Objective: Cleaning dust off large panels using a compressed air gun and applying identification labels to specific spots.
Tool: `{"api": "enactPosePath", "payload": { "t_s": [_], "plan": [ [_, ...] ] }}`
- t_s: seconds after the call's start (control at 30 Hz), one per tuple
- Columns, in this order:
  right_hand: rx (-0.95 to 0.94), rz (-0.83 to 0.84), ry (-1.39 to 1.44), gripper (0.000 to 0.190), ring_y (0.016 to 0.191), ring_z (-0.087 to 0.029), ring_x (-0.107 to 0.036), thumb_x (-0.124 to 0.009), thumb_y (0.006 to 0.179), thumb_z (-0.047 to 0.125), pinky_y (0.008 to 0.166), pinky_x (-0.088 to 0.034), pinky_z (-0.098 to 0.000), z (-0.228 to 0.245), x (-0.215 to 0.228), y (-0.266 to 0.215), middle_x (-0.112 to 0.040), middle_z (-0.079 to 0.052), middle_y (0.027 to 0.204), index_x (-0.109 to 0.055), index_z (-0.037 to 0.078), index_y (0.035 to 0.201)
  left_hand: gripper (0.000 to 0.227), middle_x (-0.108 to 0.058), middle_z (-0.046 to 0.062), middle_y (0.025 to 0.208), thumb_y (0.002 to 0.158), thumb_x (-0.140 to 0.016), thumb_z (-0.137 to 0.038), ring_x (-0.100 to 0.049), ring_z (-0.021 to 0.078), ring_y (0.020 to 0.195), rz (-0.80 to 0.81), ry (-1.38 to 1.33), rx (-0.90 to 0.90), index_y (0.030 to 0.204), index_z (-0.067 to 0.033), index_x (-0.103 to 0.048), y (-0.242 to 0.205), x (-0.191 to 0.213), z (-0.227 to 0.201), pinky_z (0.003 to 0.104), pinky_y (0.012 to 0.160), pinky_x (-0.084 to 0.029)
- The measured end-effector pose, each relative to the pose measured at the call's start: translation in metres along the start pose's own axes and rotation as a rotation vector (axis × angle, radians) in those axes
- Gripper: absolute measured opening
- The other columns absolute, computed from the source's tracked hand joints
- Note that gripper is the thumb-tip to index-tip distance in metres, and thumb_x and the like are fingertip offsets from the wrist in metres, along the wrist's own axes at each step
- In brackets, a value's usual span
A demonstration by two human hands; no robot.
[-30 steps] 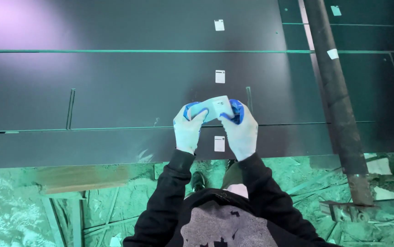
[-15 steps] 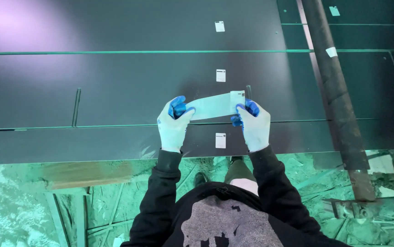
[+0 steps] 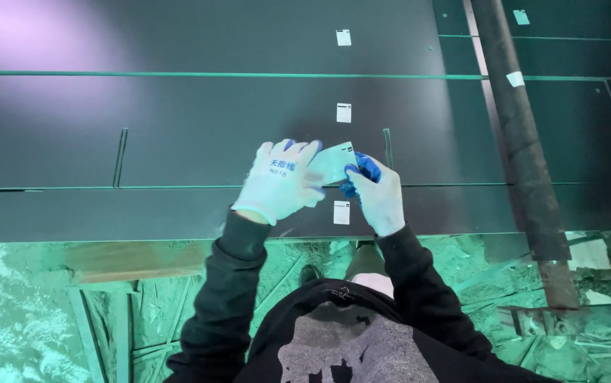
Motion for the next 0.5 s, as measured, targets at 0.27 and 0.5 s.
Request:
{"api": "enactPosePath", "payload": {
  "t_s": [0.27,0.5],
  "plan": [
    [0.039,0.013,-0.039,0.042,0.102,-0.030,-0.085,-0.078,0.107,-0.004,0.088,-0.071,-0.0449,0.016,-0.008,-0.007,-0.086,-0.023,0.117,-0.081,0.001,0.148,0.075,-0.085,0.014,0.144,0.104,-0.094,-0.038,-0.084,0.0265,0.133,-0.413,-0.779,0.074,0.166,-0.0102,-0.063,0.014,0.030,-0.009,0.044,0.118,-0.066],
    [0.067,-0.142,-0.145,0.038,0.116,-0.023,-0.082,-0.085,0.104,-0.002,0.097,-0.072,-0.0467,-0.019,0.042,0.009,-0.088,-0.019,0.122,-0.085,0.006,0.141,0.077,-0.088,0.007,0.120,0.098,-0.088,-0.061,-0.085,0.0336,0.123,-0.061,-0.529,0.101,0.162,-0.0229,-0.067,0.070,-0.039,-0.019,0.054,0.112,-0.067]
  ]
}}
Point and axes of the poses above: each hand's wrist, its own y-axis towards the middle knuckle, its own x-axis out of the back of the hand, z = x × y, the point moved 7 cm from there along y, towards the middle knuckle
